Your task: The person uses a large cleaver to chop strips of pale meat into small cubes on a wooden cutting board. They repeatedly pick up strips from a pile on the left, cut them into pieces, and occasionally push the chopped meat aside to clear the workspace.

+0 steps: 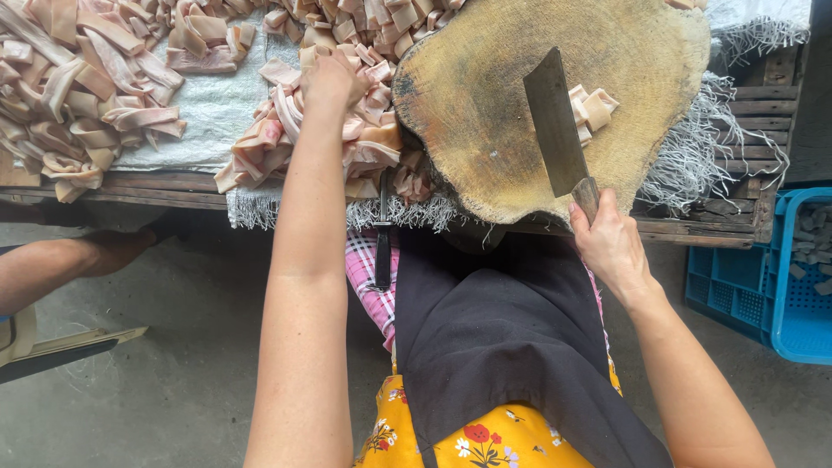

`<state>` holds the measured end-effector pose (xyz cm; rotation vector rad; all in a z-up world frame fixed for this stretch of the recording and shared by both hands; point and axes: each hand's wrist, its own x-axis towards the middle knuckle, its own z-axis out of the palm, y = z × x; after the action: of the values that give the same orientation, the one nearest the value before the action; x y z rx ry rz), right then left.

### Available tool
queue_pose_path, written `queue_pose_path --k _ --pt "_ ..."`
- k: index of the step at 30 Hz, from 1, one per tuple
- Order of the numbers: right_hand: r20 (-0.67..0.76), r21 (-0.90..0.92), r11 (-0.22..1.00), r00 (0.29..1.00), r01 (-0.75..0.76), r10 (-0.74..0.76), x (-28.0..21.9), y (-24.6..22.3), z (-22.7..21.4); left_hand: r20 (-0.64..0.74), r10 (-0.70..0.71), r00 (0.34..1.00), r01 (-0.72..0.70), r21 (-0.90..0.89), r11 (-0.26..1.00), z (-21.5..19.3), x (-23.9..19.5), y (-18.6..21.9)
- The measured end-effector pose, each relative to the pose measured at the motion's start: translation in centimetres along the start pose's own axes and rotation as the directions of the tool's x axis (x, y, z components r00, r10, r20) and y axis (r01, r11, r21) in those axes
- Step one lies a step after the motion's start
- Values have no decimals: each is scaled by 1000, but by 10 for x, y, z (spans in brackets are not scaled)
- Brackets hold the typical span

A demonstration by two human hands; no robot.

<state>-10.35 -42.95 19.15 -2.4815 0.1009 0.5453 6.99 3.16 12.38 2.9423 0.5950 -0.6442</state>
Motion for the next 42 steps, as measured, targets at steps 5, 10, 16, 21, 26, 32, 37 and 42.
queue_pose_path --k 5,10,16,21,26,32,37,42 --pt "-7 4 1000 1000 23 -23 0 -1 -1 427 173 888 -150 -87 985 -54 -31 -4" --pt "20 3 1000 1000 -6 6 -1 -1 -1 105 253 962 -220 -256 941 -54 -76 37" --pt "3 18 1000 1000 11 -11 -3 -7 -4 -481 664 572 -713 110 693 79 -186 141" --pt "82 120 986 991 -115 106 -8 -18 -13 -551 588 592 -795 -281 537 122 -199 114" --pt "80 99 991 993 -95 87 -8 -21 -13 -439 171 882 -434 -615 658 103 -170 78" --pt "69 177 974 988 -145 135 -10 -17 -14 -395 243 886 -453 -623 638 112 -188 121" --pt "-21 88 992 996 87 -85 -9 -13 -17 -345 225 911 -412 -749 519 112 -202 100" --pt "-229 90 905 893 417 -388 -18 -36 -30 -301 144 943 -331 -795 509 114 -208 90"
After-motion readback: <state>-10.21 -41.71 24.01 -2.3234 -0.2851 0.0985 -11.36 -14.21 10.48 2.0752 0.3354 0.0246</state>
